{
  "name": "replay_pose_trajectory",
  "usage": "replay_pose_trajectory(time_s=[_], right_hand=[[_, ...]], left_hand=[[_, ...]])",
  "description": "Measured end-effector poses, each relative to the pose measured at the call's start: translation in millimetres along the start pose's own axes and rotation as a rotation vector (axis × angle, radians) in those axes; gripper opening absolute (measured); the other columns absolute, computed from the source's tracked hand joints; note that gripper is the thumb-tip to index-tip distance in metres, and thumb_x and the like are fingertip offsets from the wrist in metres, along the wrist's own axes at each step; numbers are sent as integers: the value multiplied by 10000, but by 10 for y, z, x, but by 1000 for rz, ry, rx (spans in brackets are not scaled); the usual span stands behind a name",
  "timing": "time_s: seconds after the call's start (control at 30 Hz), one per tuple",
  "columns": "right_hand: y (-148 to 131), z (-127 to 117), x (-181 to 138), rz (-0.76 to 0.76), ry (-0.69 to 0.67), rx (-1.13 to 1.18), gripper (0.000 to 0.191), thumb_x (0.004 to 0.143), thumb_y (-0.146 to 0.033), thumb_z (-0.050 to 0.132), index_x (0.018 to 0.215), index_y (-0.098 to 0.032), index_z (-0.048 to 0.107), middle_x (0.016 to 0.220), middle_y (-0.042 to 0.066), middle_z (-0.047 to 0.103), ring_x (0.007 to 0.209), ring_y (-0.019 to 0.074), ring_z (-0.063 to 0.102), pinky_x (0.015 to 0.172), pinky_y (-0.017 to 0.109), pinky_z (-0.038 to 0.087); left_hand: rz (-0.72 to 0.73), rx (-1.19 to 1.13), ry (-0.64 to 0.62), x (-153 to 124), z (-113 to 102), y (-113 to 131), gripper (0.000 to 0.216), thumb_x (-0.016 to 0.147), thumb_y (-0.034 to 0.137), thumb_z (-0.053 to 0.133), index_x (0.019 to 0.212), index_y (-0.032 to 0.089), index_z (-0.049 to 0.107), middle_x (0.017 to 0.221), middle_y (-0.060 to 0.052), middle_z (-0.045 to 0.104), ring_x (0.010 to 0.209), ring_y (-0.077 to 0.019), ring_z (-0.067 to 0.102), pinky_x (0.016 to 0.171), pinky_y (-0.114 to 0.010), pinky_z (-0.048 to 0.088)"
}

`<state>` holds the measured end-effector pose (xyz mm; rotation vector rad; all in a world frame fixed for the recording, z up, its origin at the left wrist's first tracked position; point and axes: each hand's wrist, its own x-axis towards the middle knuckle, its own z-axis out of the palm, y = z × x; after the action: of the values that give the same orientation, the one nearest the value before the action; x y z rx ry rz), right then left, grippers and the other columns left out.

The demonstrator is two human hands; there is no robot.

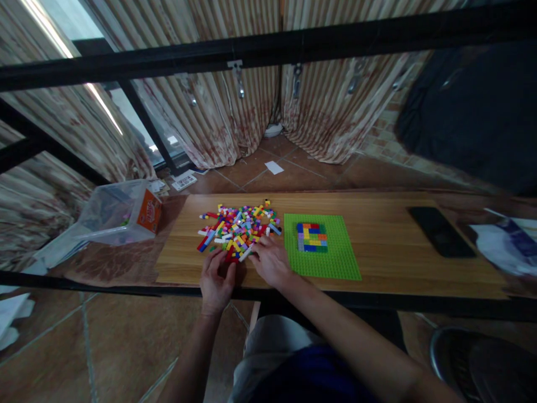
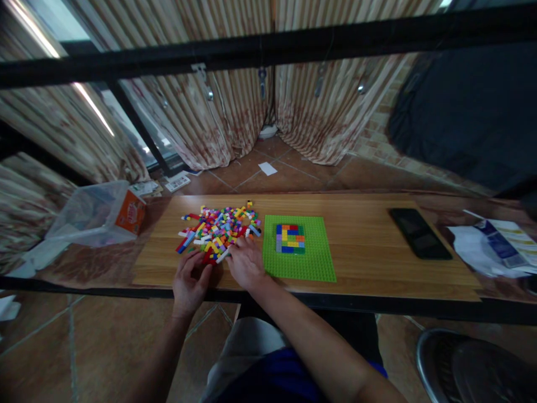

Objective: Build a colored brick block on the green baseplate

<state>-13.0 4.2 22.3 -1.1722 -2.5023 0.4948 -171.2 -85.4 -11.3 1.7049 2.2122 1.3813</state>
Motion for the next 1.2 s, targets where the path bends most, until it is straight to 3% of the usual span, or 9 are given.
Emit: replay_pose_trajectory(time_s=[0.27,0.4,0.5,0.67,0.83,1.03,1.2], right_hand=[[-151,3,42,51,-60,-65,226,924,-266,524,967,-150,713,1060,124,649,1079,272,523,938,399,416],[-111,-74,-40,19,9,46,212,936,-216,493,957,-167,698,1040,103,657,1045,229,549,929,352,421],[19,-166,-187,49,81,195,169,922,-186,521,942,-186,689,971,70,675,974,190,585,891,307,437],[386,-311,-548,230,242,398,144,881,-194,560,908,-203,701,886,36,706,797,160,636,776,289,483],[781,-404,-856,341,388,482,228,880,-296,541,1003,-216,716,972,62,731,857,192,680,797,348,528],[1033,-425,-884,404,464,438,226,868,-336,553,962,-228,728,999,69,746,915,227,691,872,422,533],[1108,-441,-774,363,501,337,208,872,-305,554,925,-224,738,962,70,724,918,227,661,876,416,517]], left_hand=[[3,3,10,11,-2,9,291,834,348,612,1067,179,650,1162,-113,622,1117,-249,602,983,-431,498],[13,17,20,17,1,-12,290,831,362,618,1054,181,654,1157,-116,630,1113,-255,606,971,-431,505],[26,24,21,21,4,-23,296,831,369,618,1057,181,655,1161,-114,633,1111,-257,607,966,-429,508],[36,16,40,22,9,-15,297,833,375,620,1048,175,660,1172,-119,631,1109,-255,610,972,-426,508],[30,17,42,21,15,-6,292,828,373,628,1036,170,664,1158,-119,639,1100,-251,614,981,-426,503],[9,12,47,18,26,-11,289,816,382,631,1021,181,666,1158,-110,633,1095,-252,613,972,-426,506],[1,-8,57,22,23,22,288,817,388,626,1015,182,666,1147,-102,635,1071,-249,621,977,-430,502]])
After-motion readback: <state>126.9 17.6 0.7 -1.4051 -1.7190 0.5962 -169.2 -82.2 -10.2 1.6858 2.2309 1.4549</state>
